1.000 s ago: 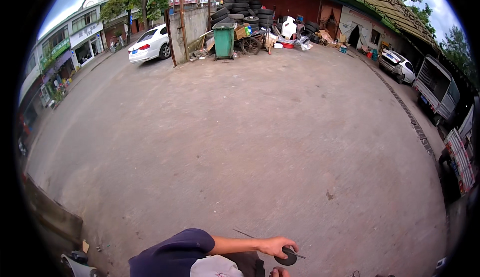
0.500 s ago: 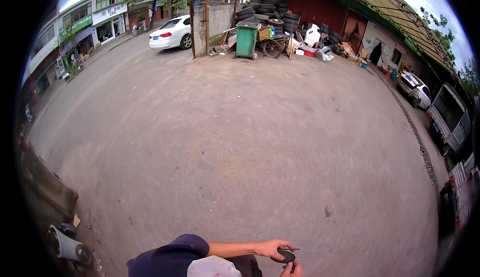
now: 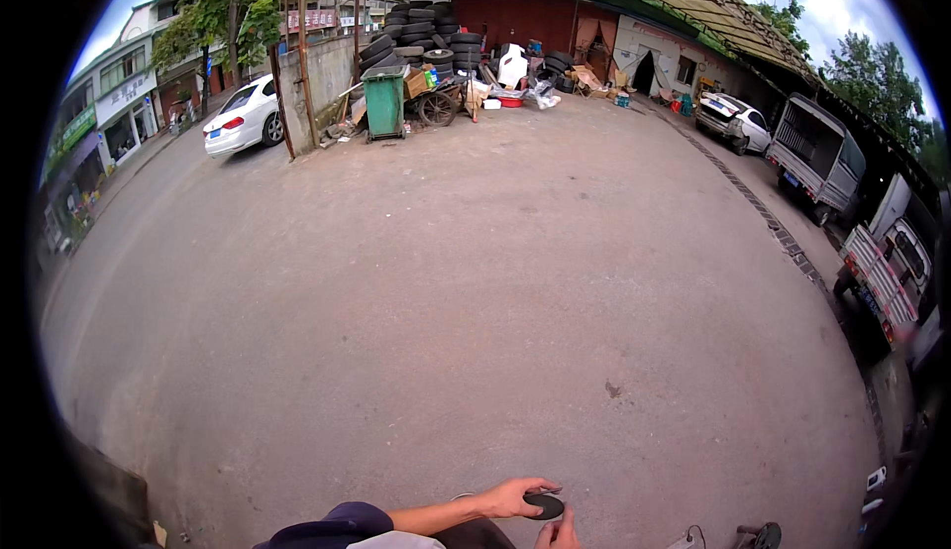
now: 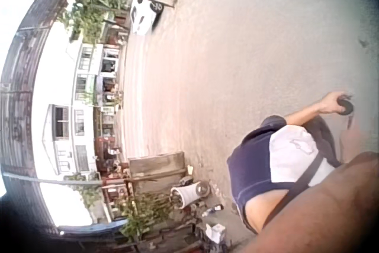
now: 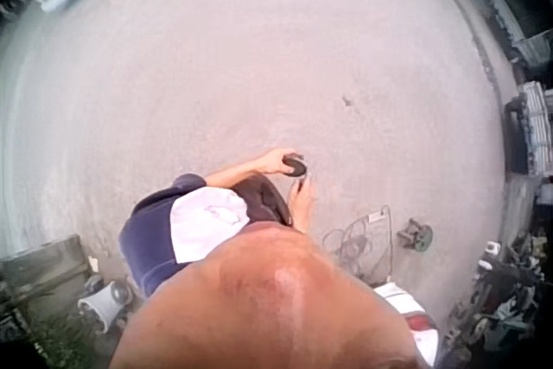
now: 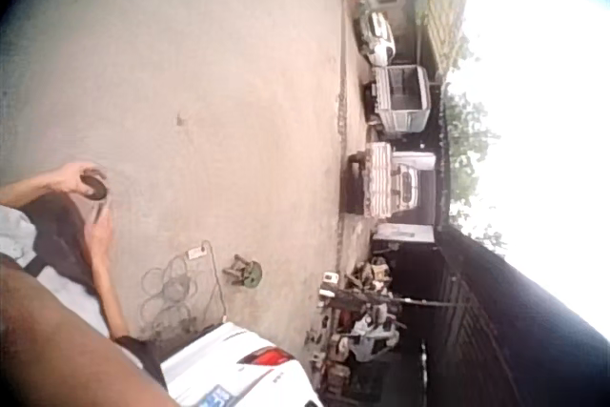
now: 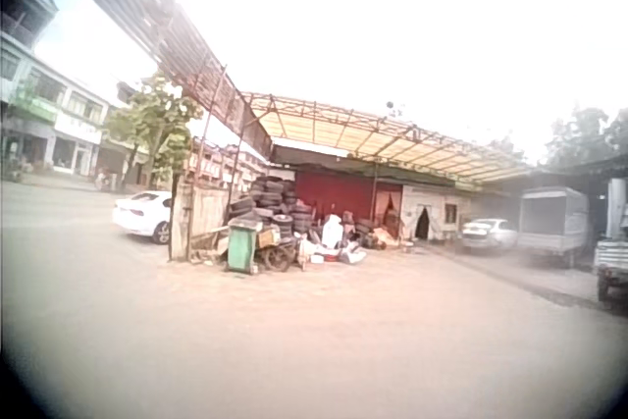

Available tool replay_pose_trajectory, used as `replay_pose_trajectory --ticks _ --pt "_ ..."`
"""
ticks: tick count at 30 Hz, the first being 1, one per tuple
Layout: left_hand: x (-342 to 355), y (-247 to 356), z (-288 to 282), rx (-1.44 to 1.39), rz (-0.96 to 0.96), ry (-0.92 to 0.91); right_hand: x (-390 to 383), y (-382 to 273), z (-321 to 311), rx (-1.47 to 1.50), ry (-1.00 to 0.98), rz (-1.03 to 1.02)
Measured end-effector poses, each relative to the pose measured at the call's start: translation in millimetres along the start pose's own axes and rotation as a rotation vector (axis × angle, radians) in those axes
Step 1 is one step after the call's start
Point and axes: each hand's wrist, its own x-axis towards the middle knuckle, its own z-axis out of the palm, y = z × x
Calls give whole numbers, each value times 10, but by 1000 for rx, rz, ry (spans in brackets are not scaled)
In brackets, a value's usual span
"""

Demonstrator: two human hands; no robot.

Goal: The person uses a heat gun and a metal rod to work on a damaged area of a white car's rear bumper. They repeatedly heat the plastic and press the rod into the gap to adjust the fit.

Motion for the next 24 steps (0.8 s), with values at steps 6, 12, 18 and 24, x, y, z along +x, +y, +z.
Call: replay_pose_trajectory --ticks 6,12,18,24 --pt "48 -110 -187 103 31 42 -217 -11 -108 40 -236 304" --pt "99 33 45 260 -9 -88 -122 70 25 -9 -65 336" --pt "187 130 83 348 111 -9 -408 493 110 -42 -215 149" --pt "-92 456 304 438 98 177 62 -377 -573 151 -64 143"
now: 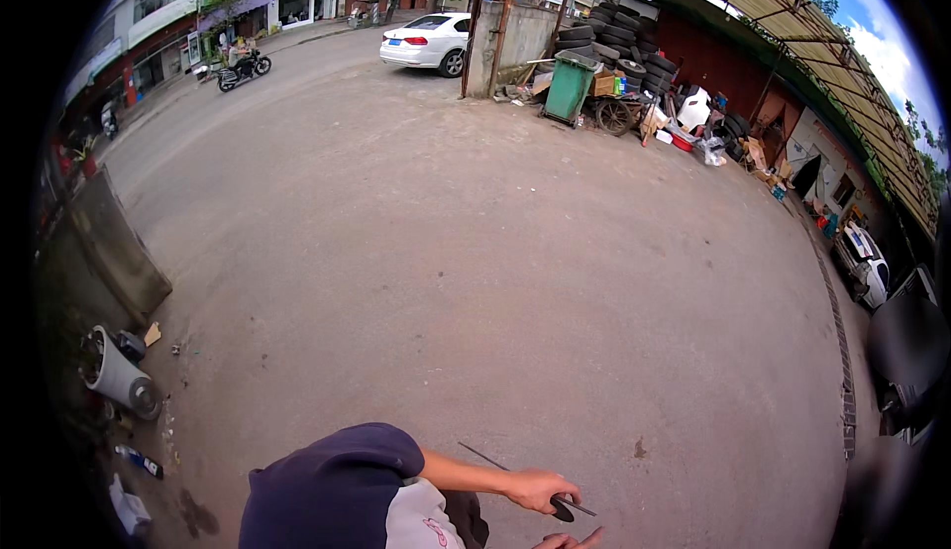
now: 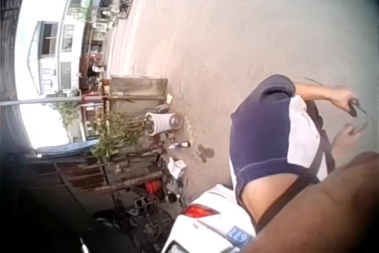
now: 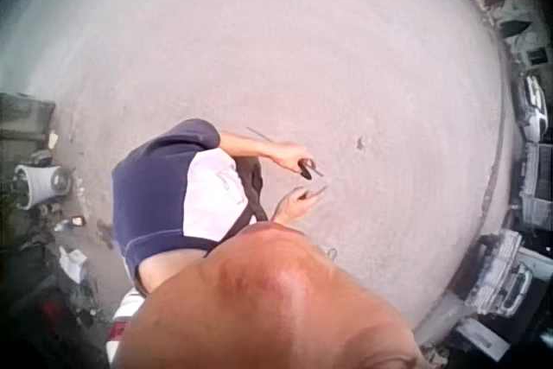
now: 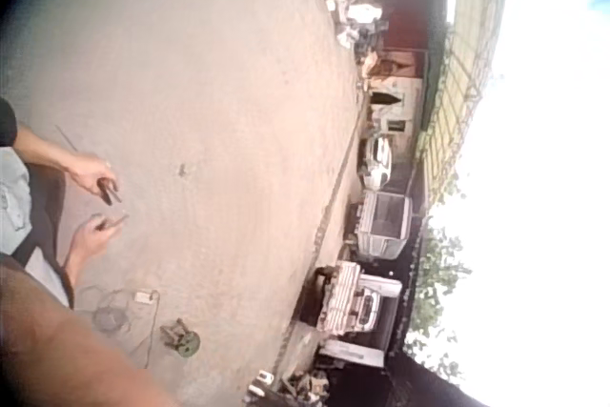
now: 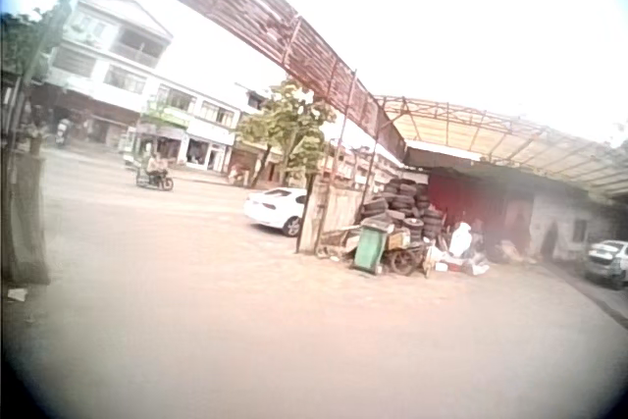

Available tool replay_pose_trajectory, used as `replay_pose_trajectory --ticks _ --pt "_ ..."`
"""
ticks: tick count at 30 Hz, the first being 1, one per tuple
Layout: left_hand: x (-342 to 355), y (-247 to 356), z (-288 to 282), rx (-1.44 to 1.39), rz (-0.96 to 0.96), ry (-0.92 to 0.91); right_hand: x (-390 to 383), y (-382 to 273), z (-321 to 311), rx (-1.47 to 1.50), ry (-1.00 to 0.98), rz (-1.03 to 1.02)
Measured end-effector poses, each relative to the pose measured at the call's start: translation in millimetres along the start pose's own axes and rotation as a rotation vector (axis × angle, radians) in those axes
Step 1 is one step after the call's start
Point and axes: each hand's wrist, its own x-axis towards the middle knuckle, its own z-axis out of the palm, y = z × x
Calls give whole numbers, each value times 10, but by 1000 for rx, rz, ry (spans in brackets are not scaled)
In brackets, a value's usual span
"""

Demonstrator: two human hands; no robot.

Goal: The person uses a heat gun and a metal rod to work on a damaged area of a white car's rear bumper. They repeatedly heat the plastic and press the rod into the gap to adjust the fit.

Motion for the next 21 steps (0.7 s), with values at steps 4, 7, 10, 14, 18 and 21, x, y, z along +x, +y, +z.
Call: replay_pose_trajectory --ticks 4,7,10,14,18,21 --pt "-135 -111 -44 -9 65 182 30 1419 288 -371 -507 -543" --pt "-252 -166 -6 12 -7 186 14 935 17 -290 -439 -216" --pt "-329 -212 91 54 -36 197 153 98 -165 -38 -92 -218" --pt "-276 -131 116 41 -21 170 145 170 -63 -155 -139 -215" --pt "-71 -24 74 39 63 120 -158 1467 72 -358 -346 -182" --pt "-31 27 253 106 26 -13 -392 1321 -148 -303 -142 48"
